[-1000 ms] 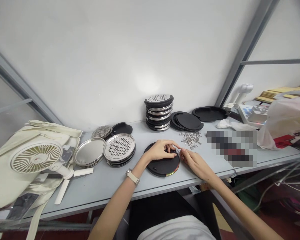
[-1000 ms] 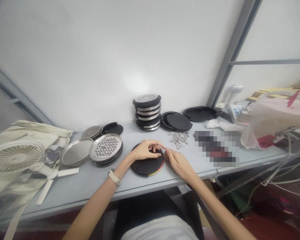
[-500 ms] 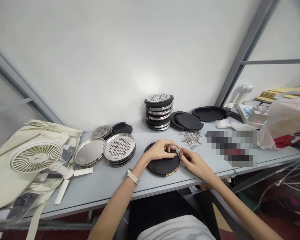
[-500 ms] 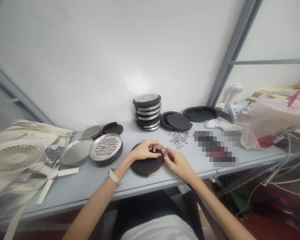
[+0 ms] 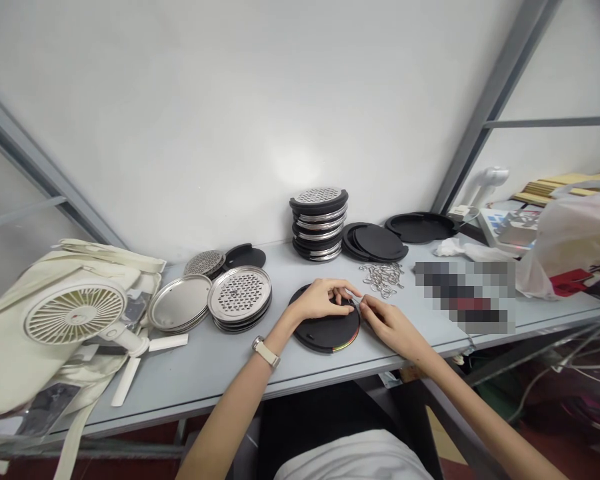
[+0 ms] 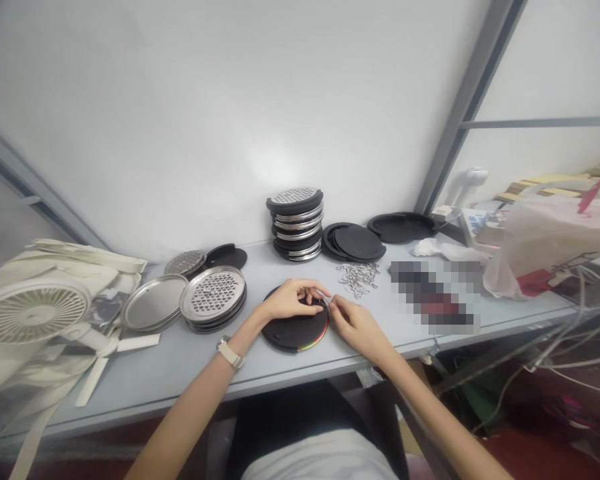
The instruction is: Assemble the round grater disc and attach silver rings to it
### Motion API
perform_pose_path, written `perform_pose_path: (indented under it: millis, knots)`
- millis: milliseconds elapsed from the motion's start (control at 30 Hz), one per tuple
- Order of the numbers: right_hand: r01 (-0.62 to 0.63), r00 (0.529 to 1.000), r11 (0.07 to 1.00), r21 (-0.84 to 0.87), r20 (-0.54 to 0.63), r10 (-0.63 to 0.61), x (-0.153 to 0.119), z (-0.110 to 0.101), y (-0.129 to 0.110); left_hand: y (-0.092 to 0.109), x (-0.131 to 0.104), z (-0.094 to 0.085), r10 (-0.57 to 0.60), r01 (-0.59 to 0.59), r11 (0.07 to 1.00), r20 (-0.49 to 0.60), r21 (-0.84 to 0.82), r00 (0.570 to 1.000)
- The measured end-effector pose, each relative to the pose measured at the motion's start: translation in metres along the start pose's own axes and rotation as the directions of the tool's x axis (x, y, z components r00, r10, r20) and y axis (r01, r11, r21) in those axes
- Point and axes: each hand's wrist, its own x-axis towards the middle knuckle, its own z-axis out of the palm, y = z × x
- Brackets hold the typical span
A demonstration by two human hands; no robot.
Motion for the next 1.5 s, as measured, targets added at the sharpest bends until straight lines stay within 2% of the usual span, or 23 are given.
perform_pose_path:
  millis: [300, 533, 733, 967, 1300, 1500]
  knots:
    - [-0.012, 0.998, 1.0, 0.007, -0.062, 0.012, 0.0012, -0.0016, 0.0008, 0.0001, -0.0009, 0.0018, -0.02, 0.02, 1.0, 0.002, -0.019, 1.0]
    - [0.048, 0.999, 0.998, -0.035, 0.007, -0.048, 0.0025, -0.0008, -0.0022, -0.0049, 0.0004, 0.0032, 0.032, -0.031, 0.999, -0.036, 0.018, 0.999]
    - [0.037, 0.999, 0.997, -0.062, 0.032, -0.035, 0.0031, -0.0007, -0.0008, -0.0033, 0.0001, 0.0035, 0.031, -0.029, 0.999, -0.058, 0.036, 0.998]
    - [0.025, 0.999, 0.996, -0.083, 0.046, -0.021, 0.0037, -0.0007, 0.0003, 0.0009, -0.0001, 0.0008, 0.014, -0.014, 0.999, -0.006, 0.038, 1.0]
    - [0.058, 0.998, 0.996, -0.061, 0.031, -0.056, 0.0015, -0.0006, -0.0014, -0.0021, -0.0002, 0.0011, -0.004, 0.004, 1.0, 0.006, 0.002, 1.0]
    - [0.032, 0.999, 0.999, -0.044, 0.023, -0.031, 0.0012, 0.0005, 0.0012, -0.0016, 0.0002, 0.0005, 0.007, -0.007, 1.0, 0.003, -0.01, 1.0]
